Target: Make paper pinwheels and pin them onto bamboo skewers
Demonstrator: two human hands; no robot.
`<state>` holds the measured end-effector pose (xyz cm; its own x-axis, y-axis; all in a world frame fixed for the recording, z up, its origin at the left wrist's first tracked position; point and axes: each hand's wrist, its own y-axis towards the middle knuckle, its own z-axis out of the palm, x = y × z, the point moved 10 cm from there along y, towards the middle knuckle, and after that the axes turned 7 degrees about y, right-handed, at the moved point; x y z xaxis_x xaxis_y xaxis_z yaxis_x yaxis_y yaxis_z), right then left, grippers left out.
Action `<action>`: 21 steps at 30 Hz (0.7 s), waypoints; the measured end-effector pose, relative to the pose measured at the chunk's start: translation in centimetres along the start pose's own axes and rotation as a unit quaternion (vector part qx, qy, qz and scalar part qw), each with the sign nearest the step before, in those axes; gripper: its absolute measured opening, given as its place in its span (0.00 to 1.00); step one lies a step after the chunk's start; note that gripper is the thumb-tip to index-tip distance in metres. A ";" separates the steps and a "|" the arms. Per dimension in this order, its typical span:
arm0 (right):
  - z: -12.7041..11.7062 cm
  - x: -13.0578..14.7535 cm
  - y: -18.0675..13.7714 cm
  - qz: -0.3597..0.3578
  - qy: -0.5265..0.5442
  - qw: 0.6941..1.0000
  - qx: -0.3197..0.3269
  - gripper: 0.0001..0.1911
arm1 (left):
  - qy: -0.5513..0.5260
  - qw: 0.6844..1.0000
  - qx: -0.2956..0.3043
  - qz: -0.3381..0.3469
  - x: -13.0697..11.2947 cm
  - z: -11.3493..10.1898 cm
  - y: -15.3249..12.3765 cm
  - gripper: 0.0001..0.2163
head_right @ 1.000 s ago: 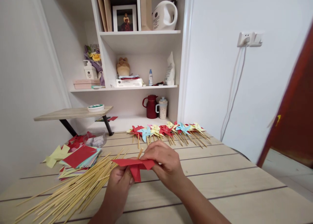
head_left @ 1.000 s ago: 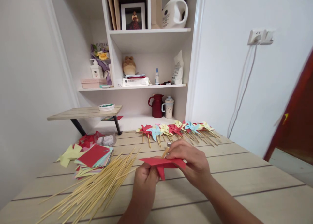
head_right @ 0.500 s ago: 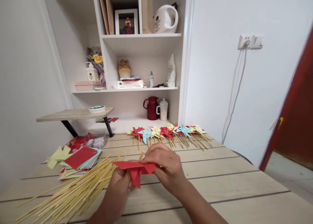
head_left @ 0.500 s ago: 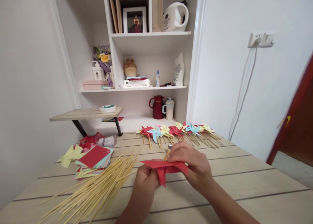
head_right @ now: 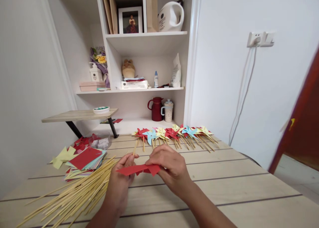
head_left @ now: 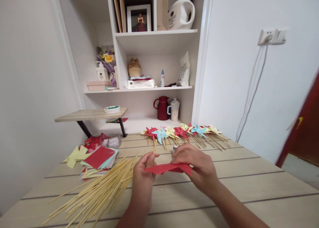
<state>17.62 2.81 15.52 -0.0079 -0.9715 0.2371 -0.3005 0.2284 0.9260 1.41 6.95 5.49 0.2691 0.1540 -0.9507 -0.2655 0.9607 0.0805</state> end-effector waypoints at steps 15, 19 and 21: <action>-0.1 0.3 0.4 -0.008 0.003 1.000 -0.012 0.07 | 0.012 0.995 0.099 0.014 -0.5 2.4 -1.1 0.17; -0.2 0.3 0.4 -0.013 0.005 1.000 -0.014 0.08 | 0.051 0.992 0.115 0.024 -0.6 2.7 -1.3 0.14; -0.2 0.3 0.4 -0.016 0.007 1.000 -0.014 0.10 | 0.064 0.991 0.115 0.026 -0.4 2.6 -1.3 0.10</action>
<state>17.71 2.59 15.99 0.0144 -0.9774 0.2111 -0.2742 0.1992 0.9408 4.07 6.25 6.56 0.1378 0.1880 -0.9725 -0.0533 0.9818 0.1822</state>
